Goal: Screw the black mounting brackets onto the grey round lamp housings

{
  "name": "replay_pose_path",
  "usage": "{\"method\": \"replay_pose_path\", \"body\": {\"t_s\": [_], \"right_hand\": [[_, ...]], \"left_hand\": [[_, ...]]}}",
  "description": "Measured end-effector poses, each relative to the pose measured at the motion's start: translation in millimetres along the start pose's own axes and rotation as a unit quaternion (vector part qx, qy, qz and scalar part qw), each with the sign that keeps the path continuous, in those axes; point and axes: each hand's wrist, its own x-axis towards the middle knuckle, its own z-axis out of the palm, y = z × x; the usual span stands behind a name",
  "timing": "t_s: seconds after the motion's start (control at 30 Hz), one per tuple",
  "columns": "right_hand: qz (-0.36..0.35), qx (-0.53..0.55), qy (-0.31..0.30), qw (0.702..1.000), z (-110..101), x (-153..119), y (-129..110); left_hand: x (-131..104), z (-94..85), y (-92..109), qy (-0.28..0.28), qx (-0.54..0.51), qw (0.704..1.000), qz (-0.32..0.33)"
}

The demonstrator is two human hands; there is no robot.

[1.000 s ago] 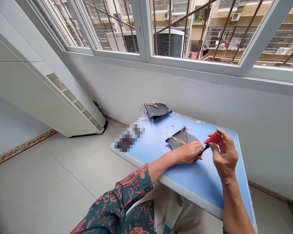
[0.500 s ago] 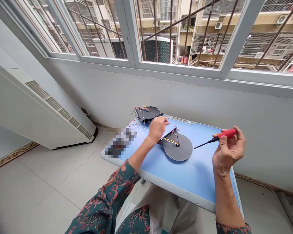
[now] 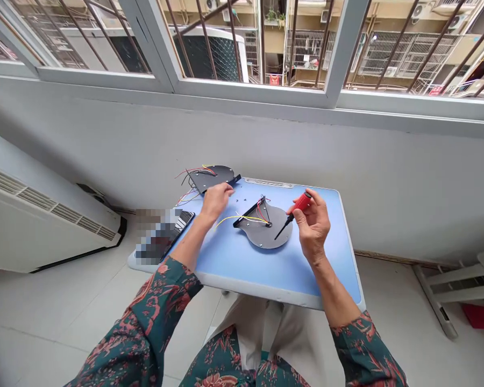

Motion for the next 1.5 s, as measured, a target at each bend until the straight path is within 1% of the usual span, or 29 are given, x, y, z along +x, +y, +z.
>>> {"method": "replay_pose_path", "body": {"t_s": [0.07,0.1,0.13,0.17,0.2,0.27,0.3,0.37,0.47,0.57,0.7,0.77,0.93,1.03,1.2,1.3,1.4,1.5], "right_hand": [[0.005,0.009,-0.019,1.0,5,-5,1],[0.008,0.013,-0.029,0.999,8,-7,2],[0.012,0.016,-0.04,0.999,11,-9,3],[0.015,0.019,-0.051,0.998,14,-12,4],[0.019,0.022,-0.061,0.998,17,-14,6],[0.026,0.025,-0.078,0.996,21,-17,9],[0.028,0.026,-0.084,0.996,23,-18,10],[0.028,0.031,-0.092,0.995,25,-20,11],[0.024,0.035,-0.094,0.995,26,-20,13],[0.022,0.026,-0.092,0.995,27,-20,13],[0.01,0.025,-0.099,0.995,27,-19,12],[-0.003,0.024,-0.112,0.993,26,-18,11],[-0.024,0.021,-0.214,0.976,21,-15,4],[-0.013,0.008,-0.261,0.965,23,-10,-2],[0.044,-0.069,-0.273,0.958,35,0,-12],[0.044,-0.086,-0.314,0.944,39,2,-16],[0.039,-0.071,-0.326,0.942,37,4,-18],[0.051,-0.081,-0.327,0.94,28,8,-19]], "left_hand": [[-18,-16.7,4,0.088,-0.071,0.993,0.033],[-31,-22.3,8,0.126,-0.118,0.983,0.061],[-46,-25.2,12,0.146,-0.167,0.971,0.089],[-62,-25.0,16,0.14,-0.212,0.96,0.114],[-78,-21.8,21,0.117,-0.252,0.951,0.135],[-105,-8.2,28,0.057,-0.303,0.936,0.171],[-115,0.6,30,0.033,-0.318,0.929,0.187],[-126,18.3,32,-0.004,-0.334,0.919,0.21],[-127,36.9,29,-0.042,-0.348,0.909,0.223],[-124,44.1,26,-0.064,-0.34,0.91,0.228],[-124,46.1,24,-0.066,-0.324,0.914,0.237],[-124,46.9,24,-0.064,-0.319,0.914,0.242],[-126,48.9,26,-0.054,-0.321,0.912,0.248],[-126,49.9,27,-0.046,-0.322,0.91,0.255],[-125,52.2,25,-0.046,-0.321,0.909,0.263],[-123,54.0,23,-0.042,-0.319,0.912,0.257],[-124,55.6,26,-0.045,-0.317,0.911,0.26],[-129,58.1,36,-0.059,-0.323,0.905,0.27]]}}
